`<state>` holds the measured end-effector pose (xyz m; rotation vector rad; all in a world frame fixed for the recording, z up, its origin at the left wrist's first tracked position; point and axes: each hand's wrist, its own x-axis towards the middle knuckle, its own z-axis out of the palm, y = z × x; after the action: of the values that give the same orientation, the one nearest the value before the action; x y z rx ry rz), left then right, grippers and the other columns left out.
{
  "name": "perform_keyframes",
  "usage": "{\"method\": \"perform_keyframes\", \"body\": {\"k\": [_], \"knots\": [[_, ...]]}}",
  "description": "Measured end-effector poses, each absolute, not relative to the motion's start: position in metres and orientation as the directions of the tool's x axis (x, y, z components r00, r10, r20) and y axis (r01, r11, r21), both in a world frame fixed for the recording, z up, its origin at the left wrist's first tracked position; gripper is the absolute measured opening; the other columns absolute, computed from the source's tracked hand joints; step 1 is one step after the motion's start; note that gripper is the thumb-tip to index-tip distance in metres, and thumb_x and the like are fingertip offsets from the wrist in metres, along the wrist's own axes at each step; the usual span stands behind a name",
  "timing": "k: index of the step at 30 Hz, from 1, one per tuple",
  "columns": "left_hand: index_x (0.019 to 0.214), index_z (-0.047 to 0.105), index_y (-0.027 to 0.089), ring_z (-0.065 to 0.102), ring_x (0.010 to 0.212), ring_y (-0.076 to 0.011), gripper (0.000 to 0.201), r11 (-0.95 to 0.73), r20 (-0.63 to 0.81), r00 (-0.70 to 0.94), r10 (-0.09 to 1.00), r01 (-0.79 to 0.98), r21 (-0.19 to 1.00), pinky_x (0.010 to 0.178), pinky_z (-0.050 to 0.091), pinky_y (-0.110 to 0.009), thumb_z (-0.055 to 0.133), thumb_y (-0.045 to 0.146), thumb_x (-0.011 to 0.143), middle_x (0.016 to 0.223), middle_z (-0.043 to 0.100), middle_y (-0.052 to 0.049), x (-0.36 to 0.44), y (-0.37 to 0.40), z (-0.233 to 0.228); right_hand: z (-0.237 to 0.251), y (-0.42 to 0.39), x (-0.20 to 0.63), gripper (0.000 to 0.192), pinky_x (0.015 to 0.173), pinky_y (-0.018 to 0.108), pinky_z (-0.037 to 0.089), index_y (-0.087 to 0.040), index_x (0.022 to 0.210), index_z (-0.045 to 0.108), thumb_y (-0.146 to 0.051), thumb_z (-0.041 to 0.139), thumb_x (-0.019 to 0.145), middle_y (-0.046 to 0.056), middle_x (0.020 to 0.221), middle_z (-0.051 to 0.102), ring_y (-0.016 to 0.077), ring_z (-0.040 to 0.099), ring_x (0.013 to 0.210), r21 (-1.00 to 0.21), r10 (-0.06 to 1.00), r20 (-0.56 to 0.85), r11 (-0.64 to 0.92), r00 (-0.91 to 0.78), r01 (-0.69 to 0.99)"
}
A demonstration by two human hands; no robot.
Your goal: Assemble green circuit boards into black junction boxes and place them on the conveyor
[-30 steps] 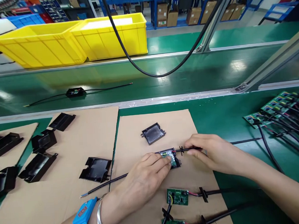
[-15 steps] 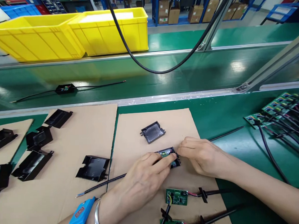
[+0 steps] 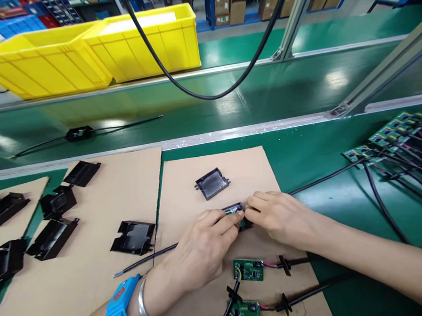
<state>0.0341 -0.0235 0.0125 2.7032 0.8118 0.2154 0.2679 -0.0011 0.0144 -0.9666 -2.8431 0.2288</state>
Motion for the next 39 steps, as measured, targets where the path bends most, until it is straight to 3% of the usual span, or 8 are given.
{"method": "perform_keyframes", "body": {"k": [4, 11, 19, 25, 30, 32, 35, 39], "knots": [[0.127, 0.05, 0.012, 0.054, 0.111, -0.0222, 0.046, -0.808, 0.187, 0.812, 0.553, 0.468, 0.357, 0.094, 0.049, -0.039, 0.046, 0.005, 0.082, 0.137, 0.053, -0.011, 0.029, -0.021, 0.01, 0.013, 0.0, 0.274, 0.023, 0.076, 0.031, 0.04, -0.016, 0.093, 0.063, -0.004, 0.044, 0.088, 0.006, 0.091, 0.06, 0.0185, 0.053, 0.087, -0.275, 0.663, 0.043, 0.727, -0.748, 0.629], [0.144, 0.029, 0.0, 0.053, 0.116, -0.0269, 0.062, -0.817, 0.181, 0.799, 0.573, 0.538, 0.209, 0.096, 0.049, -0.045, 0.036, -0.002, 0.082, 0.128, 0.057, -0.02, 0.036, -0.035, 0.006, 0.012, -0.001, 0.273, 0.027, 0.079, 0.032, 0.041, -0.014, 0.091, 0.066, -0.003, 0.043, 0.085, 0.007, 0.085, 0.06, 0.019, 0.05, 0.085, -0.388, 0.709, 0.102, 0.674, -0.697, 0.629], [0.139, 0.032, -0.009, 0.056, 0.114, -0.0299, 0.052, -0.793, 0.219, 0.768, 0.601, 0.608, 0.045, 0.093, 0.052, -0.041, 0.031, -0.005, 0.087, 0.124, 0.059, -0.025, 0.041, -0.047, 0.007, -0.003, -0.012, 0.27, 0.03, 0.07, 0.035, 0.042, -0.009, 0.093, 0.065, -0.003, 0.035, 0.087, 0.012, 0.088, 0.056, 0.0222, 0.04, 0.079, -0.265, 0.679, 0.183, 0.73, -0.71, 0.63], [0.141, 0.033, -0.007, 0.055, 0.116, -0.0302, 0.052, -0.829, 0.143, 0.818, 0.557, 0.557, 0.045, 0.096, 0.05, -0.043, 0.03, -0.002, 0.089, 0.132, 0.055, -0.024, 0.04, -0.043, 0.012, -0.004, -0.013, 0.273, 0.034, 0.065, 0.034, 0.042, -0.009, 0.094, 0.066, -0.007, 0.032, 0.092, 0.013, 0.084, 0.055, 0.0226, 0.04, 0.079, -0.218, 0.645, 0.273, 0.765, -0.714, 0.606], [0.142, 0.025, -0.013, 0.056, 0.112, -0.0345, 0.055, -0.84, 0.116, 0.833, 0.541, 0.542, 0.019, 0.09, 0.052, -0.045, 0.033, -0.001, 0.088, 0.13, 0.053, -0.03, 0.045, -0.041, 0.011, -0.006, -0.016, 0.274, 0.031, 0.064, 0.035, 0.041, -0.007, 0.101, 0.065, -0.009, 0.035, 0.092, 0.013, 0.086, 0.056, 0.0226, 0.042, 0.079, -0.191, 0.609, 0.299, 0.793, -0.735, 0.579], [0.144, 0.022, -0.011, 0.055, 0.114, -0.0355, 0.058, -0.834, 0.116, 0.826, 0.552, 0.549, 0.065, 0.09, 0.052, -0.046, 0.033, 0.001, 0.088, 0.133, 0.051, -0.03, 0.045, -0.041, 0.007, -0.006, -0.015, 0.273, 0.028, 0.064, 0.034, 0.04, -0.01, 0.091, 0.064, -0.01, 0.037, 0.093, 0.011, 0.082, 0.055, 0.0216, 0.042, 0.077, -0.189, 0.602, 0.25, 0.798, -0.758, 0.572], [0.147, 0.022, 0.0, 0.055, 0.116, -0.0298, 0.061, -0.769, 0.157, 0.763, 0.627, 0.576, 0.277, 0.093, 0.053, -0.044, 0.035, 0.001, 0.088, 0.133, 0.054, -0.023, 0.04, -0.041, 0.001, -0.003, -0.013, 0.273, 0.027, 0.063, 0.033, 0.038, -0.015, 0.078, 0.06, -0.012, 0.039, 0.094, 0.007, 0.078, 0.052, 0.0197, 0.042, 0.074, -0.21, 0.602, 0.172, 0.796, -0.78, 0.568], [0.149, 0.017, 0.005, 0.049, 0.125, -0.0232, 0.066, -0.689, 0.236, 0.675, 0.699, 0.546, 0.477, 0.1, 0.051, -0.041, 0.044, 0.004, 0.089, 0.139, 0.052, -0.015, 0.033, -0.037, -0.002, -0.001, -0.012, 0.274, 0.025, 0.065, 0.033, 0.038, -0.015, 0.079, 0.06, -0.013, 0.041, 0.095, 0.007, 0.082, 0.054, 0.0195, 0.043, 0.076, -0.209, 0.612, 0.166, 0.788, -0.773, 0.579]]}}
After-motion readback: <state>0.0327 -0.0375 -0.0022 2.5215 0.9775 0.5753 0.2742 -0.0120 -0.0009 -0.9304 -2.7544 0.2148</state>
